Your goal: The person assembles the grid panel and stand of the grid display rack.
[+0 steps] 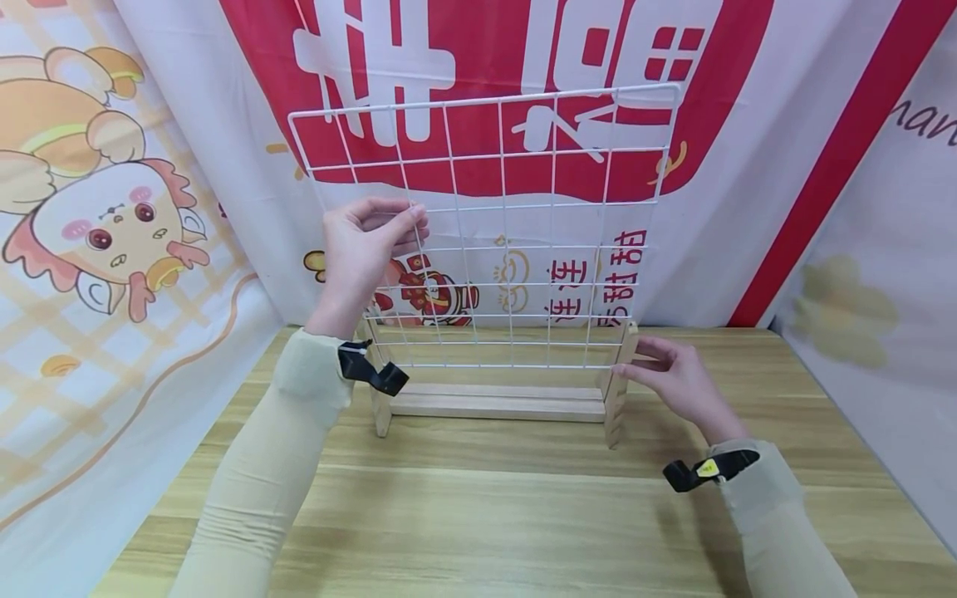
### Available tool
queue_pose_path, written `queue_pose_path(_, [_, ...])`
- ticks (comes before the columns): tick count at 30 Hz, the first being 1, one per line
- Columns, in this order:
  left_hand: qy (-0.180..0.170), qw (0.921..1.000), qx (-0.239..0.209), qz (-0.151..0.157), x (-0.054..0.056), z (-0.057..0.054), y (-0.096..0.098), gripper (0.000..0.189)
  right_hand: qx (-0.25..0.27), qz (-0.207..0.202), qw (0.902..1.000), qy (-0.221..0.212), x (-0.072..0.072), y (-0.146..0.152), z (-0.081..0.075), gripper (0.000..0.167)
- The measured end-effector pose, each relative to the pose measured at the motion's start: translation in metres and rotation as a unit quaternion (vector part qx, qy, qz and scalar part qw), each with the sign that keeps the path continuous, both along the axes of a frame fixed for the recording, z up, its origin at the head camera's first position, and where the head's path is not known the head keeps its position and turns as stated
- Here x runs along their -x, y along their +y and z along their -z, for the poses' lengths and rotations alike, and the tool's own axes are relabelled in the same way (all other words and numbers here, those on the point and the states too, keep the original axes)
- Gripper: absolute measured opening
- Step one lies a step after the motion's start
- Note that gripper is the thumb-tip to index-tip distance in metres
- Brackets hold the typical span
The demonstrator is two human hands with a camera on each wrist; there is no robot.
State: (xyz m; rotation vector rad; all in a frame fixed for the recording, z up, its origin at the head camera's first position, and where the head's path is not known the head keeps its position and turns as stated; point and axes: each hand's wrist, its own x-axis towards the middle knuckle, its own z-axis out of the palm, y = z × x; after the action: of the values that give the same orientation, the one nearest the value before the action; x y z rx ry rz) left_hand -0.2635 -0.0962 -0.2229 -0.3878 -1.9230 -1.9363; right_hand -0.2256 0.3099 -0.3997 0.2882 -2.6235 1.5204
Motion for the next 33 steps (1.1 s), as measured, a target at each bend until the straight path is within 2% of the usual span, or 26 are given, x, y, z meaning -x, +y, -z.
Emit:
queue_pose_path(4, [-0.005,1.0000,0.005,-0.004,0.000,0.003,0.000,0.033,-0.003,-0.001,1.0000,0.007,0.001,0.000,0.000,0.056])
queue_pose_path(11, [0.010,0.9999,0.008,0.004,0.002,0.009,0.001,0.034,0.011,-0.005,0.9998,0.017,0.001,-0.001,0.002,0.054])
queue_pose_path(24, [0.000,0.9999,0.013,-0.006,0.001,0.021,0.001,0.027,-0.004,-0.007,0.9997,0.021,0.003,0.000,0.000,0.052])
queue_pose_path(28, [-0.006,0.9999,0.009,-0.004,0.000,0.024,0.002,0.025,-0.011,-0.010,0.9994,0.033,0.003,0.001,-0.008,0.055])
queue_pose_path(31, [-0.014,0.9998,0.010,-0.004,0.000,0.026,0.001,0.024,0.001,0.022,0.9989,0.041,0.001,-0.001,-0.022,0.060])
queue_pose_path(33, [-0.019,0.9998,0.009,-0.006,0.000,0.028,0.001,0.024,0.019,0.059,0.9964,0.057,-0.002,-0.006,-0.036,0.060])
